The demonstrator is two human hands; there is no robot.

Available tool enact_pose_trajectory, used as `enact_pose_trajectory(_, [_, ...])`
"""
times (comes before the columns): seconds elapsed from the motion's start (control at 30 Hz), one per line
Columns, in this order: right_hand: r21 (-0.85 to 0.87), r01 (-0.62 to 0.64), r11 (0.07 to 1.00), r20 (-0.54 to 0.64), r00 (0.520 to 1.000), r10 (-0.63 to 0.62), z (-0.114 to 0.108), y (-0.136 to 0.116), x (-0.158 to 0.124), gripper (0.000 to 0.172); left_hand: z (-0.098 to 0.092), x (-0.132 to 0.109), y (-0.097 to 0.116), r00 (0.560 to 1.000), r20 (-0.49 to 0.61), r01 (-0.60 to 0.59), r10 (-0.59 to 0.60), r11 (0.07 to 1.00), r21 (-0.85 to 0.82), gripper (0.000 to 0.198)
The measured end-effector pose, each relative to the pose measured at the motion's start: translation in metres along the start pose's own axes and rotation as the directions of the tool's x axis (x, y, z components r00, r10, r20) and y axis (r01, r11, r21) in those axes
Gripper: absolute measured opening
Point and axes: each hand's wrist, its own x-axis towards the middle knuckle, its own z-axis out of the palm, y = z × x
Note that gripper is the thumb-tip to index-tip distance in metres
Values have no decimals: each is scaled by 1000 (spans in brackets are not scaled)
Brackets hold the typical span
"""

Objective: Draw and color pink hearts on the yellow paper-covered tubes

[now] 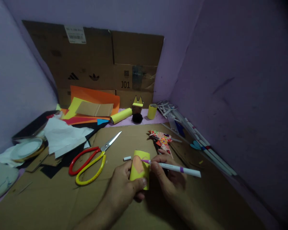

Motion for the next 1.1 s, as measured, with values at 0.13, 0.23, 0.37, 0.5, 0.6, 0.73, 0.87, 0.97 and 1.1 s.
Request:
enact_pose_trajectory(0.13, [-7,-15,1000,-9,1000,15,-1,0,0,10,0,-1,1,1000,11,0,0,1000,-13,36])
enact_pose_trajectory(0.23, [-55,-15,998,-82,997,11,-2,-3,4,11,0,-2,1,1000,17,-4,4,1000,-16,37])
enact_pose_trajectory(0.37, [-100,-8,995,-117,993,-4,-3,-6,6,11,0,-1,-1,1000,9,3,-3,1000,-1,35])
enact_pose_trajectory(0.5, [-47,9,999,-55,998,-12,-2,-4,4,12,0,0,-1,1000,3,7,-7,1000,-14,38])
enact_pose_trajectory(0.6, [-44,-17,999,-27,1000,16,-3,-4,3,12,0,0,0,1000,13,11,-10,1000,-25,39])
enact_pose_trajectory(0.73, [-72,-20,997,-83,996,14,-4,-5,5,12,0,0,0,1000,13,12,-12,1000,-13,39])
enact_pose_trajectory(0.87, [-24,-4,1000,-36,999,4,-1,-4,3,12,-1,2,-4,1000,2,9,-9,1000,-8,38])
enact_pose_trajectory(0.97, [-5,8,1000,-38,999,-9,2,-2,1,12,-1,2,-5,1000,-6,6,-6,1000,-11,36])
enact_pose_trajectory(1.1, [-46,9,999,-67,998,-12,-2,-3,3,11,-2,1,-4,1000,14,-3,4,1000,-5,38])
